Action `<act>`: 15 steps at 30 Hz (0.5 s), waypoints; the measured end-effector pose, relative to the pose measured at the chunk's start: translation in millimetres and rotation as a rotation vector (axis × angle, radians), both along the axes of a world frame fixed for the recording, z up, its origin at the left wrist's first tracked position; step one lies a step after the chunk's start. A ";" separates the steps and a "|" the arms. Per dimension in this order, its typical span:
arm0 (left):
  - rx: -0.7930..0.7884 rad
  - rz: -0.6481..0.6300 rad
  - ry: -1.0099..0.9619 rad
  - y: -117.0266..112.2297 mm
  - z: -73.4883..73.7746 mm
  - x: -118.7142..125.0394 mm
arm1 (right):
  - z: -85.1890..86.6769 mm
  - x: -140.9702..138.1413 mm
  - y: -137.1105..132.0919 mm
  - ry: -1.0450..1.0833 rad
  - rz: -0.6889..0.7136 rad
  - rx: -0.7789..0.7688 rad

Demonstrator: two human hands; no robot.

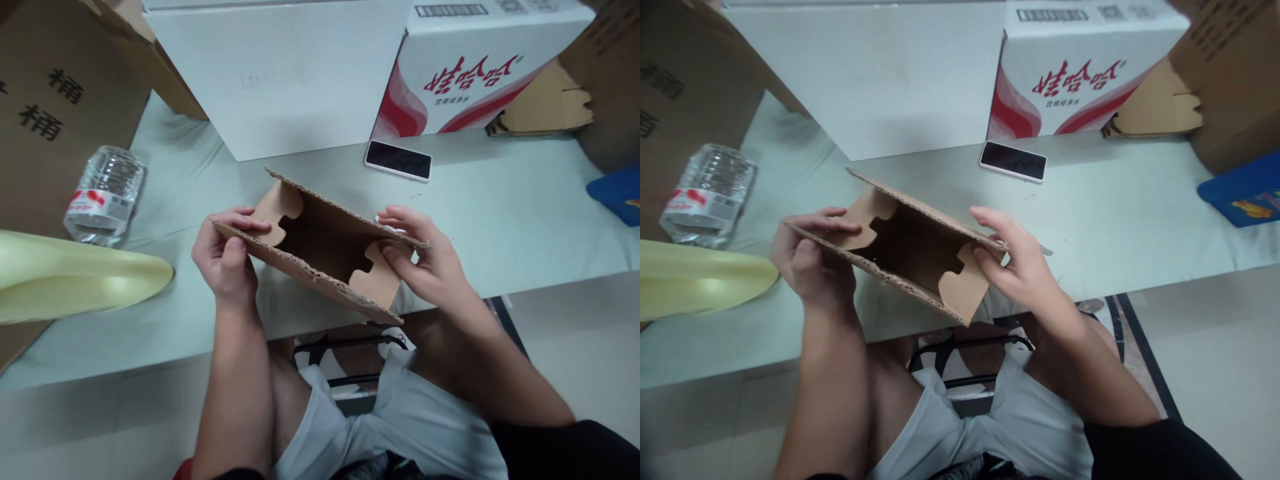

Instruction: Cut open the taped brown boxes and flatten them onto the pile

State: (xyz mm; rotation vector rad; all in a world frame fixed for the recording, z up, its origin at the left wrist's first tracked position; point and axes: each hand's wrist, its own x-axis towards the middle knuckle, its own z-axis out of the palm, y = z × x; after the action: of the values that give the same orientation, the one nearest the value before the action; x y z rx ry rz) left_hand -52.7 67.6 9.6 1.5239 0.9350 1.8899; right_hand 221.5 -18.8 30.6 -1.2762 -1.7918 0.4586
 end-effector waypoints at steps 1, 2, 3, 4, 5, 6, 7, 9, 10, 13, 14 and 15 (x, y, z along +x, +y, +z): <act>-0.018 0.012 0.011 0.0 -1.1 -0.2 | 0.4 -0.3 0.2 -0.012 0.038 0.025; -0.035 0.017 0.020 -0.1 -2.1 -0.3 | 0.7 -0.1 0.5 -0.031 0.082 0.046; -0.043 0.023 0.025 0.0 -2.9 -0.5 | 0.8 0.7 0.8 -0.051 0.127 0.059; -0.038 0.028 0.026 0.1 -3.6 -0.9 | 0.3 2.0 1.3 -0.065 0.173 0.066; -0.025 0.031 0.026 0.2 -3.9 -1.5 | -0.6 3.7 1.9 -0.065 0.218 0.067; -0.014 0.033 0.035 0.3 -3.9 -2.5 | -1.8 5.6 2.5 -0.053 0.263 0.064; -0.010 0.037 0.063 0.2 -3.4 -3.7 | -3.1 7.6 3.1 -0.031 0.307 0.061; -0.031 0.041 0.166 -0.4 -1.1 -6.9 | -4.9 10.4 3.7 0.018 0.363 0.048; -0.052 0.030 0.225 -1.0 0.6 -8.6 | -5.1 11.0 3.6 0.032 0.375 0.038; -0.084 -0.037 0.344 -2.8 4.7 -13.2 | -3.8 9.2 2.0 0.030 0.340 0.024; -0.080 -0.051 0.352 -3.0 4.9 -14.6 | -3.9 8.1 1.4 0.037 0.319 0.027; -0.075 -0.057 0.355 -2.9 4.3 -16.1 | -4.8 7.2 0.8 0.060 0.297 0.024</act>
State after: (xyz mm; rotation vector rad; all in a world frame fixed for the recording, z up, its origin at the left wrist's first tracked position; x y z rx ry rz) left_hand -68.8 64.7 13.9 1.8549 1.0877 1.5539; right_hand 228.8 -18.0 25.8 -0.9719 -1.9372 0.6314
